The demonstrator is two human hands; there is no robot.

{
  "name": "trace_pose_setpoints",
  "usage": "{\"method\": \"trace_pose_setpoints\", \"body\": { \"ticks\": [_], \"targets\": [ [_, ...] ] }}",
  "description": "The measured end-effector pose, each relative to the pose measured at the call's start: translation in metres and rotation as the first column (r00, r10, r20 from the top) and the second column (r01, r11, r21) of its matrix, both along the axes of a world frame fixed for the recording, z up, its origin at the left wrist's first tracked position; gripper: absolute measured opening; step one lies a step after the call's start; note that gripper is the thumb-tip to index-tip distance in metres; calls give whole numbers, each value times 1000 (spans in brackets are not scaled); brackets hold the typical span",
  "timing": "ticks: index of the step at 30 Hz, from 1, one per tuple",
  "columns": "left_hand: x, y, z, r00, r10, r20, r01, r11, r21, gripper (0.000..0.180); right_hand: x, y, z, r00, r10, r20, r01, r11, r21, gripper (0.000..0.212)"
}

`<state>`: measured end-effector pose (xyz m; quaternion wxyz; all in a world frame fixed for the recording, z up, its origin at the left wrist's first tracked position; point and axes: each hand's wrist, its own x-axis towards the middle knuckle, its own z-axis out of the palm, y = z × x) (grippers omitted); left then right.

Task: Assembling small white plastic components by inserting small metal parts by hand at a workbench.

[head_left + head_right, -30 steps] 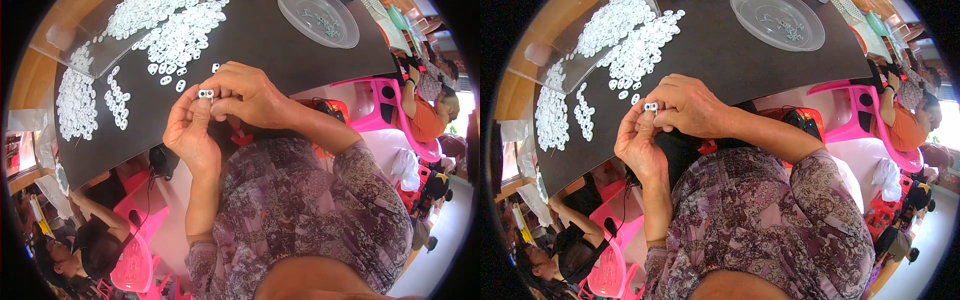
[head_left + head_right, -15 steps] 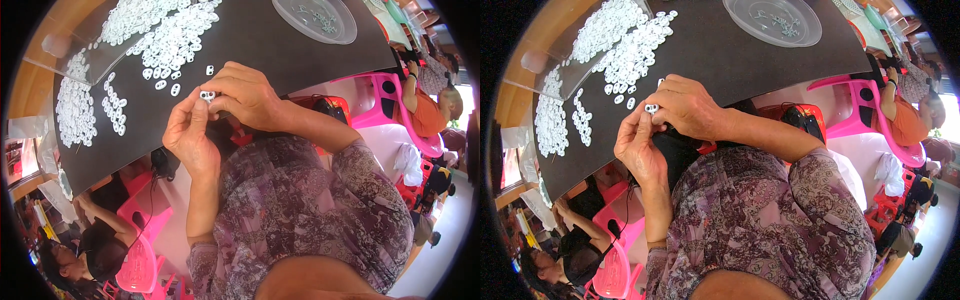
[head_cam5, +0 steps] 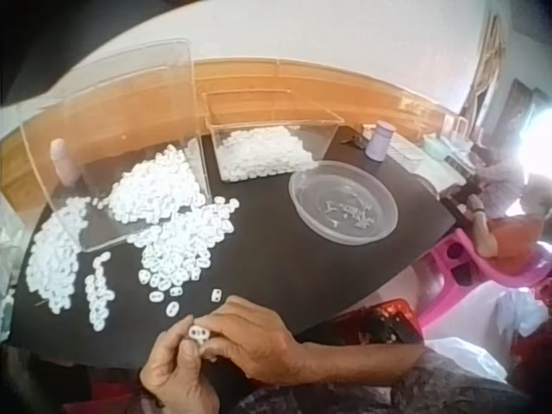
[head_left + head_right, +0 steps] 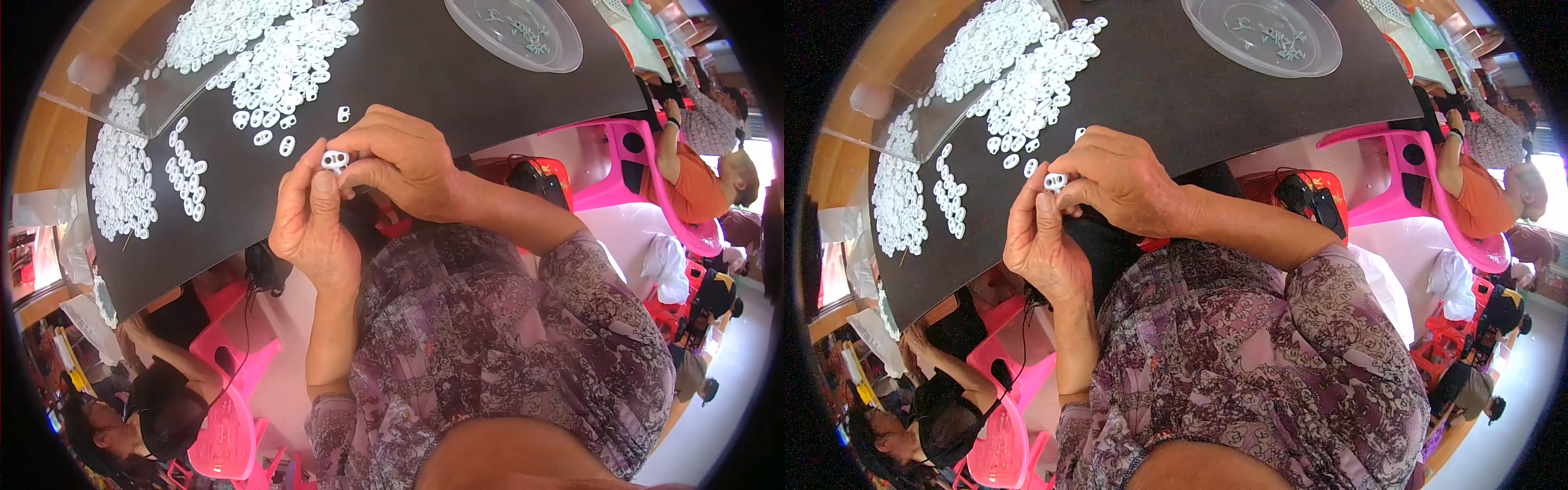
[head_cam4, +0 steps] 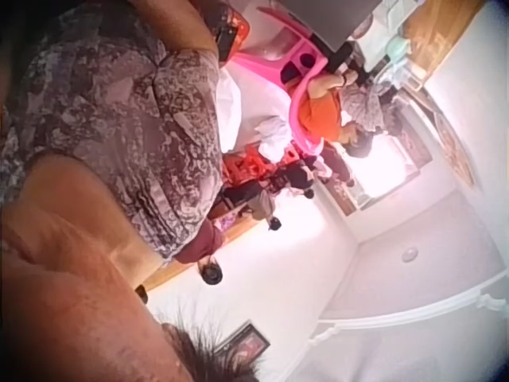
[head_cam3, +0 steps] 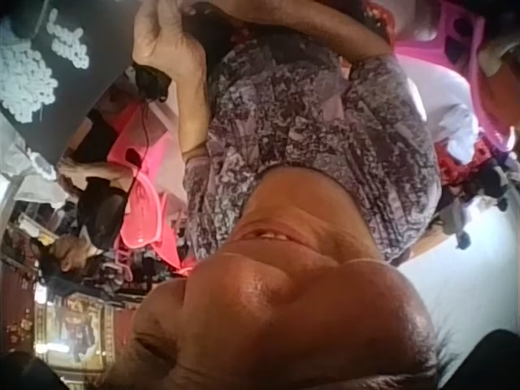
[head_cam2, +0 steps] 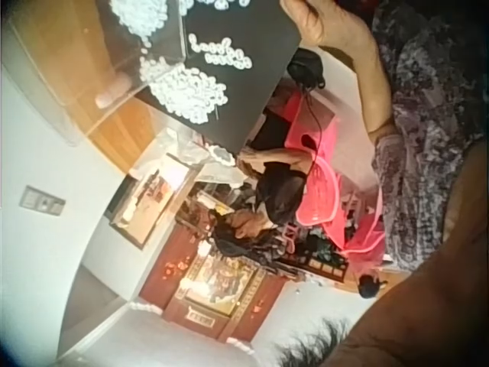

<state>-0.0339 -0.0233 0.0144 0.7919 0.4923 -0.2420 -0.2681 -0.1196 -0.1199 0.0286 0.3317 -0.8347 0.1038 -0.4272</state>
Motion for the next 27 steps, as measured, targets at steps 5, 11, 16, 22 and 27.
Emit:
{"method": "trace_pose_setpoints", "body": {
  "ticks": [5, 11, 16, 22, 27],
  "targets": [
    [-6, -1, -10, 997, 64, 53, -60, 996, -68, 24, 3, 7, -3, 999, -11, 48, 11, 1000, 4, 23],
    [-7, -1, -15, 987, 113, 115, -103, 991, -91, 23, 8, 12, -10, 988, -46, 146, 55, 997, -55, 24],
    [-7, -2, -14, 986, 156, 65, -148, 983, -112, 21, 15, 17, -9, 989, -73, 125, 84, 993, -80, 26],
    [-7, -3, -16, 973, 189, 131, -181, 981, -67, 19, 16, 16, -13, 983, -65, 170, 82, 992, -95, 25],
    [-9, -4, -15, 966, 183, 180, -166, 981, -105, 21, 18, 16, -13, 973, -76, 219, 115, 978, -172, 23]
  ]
}}
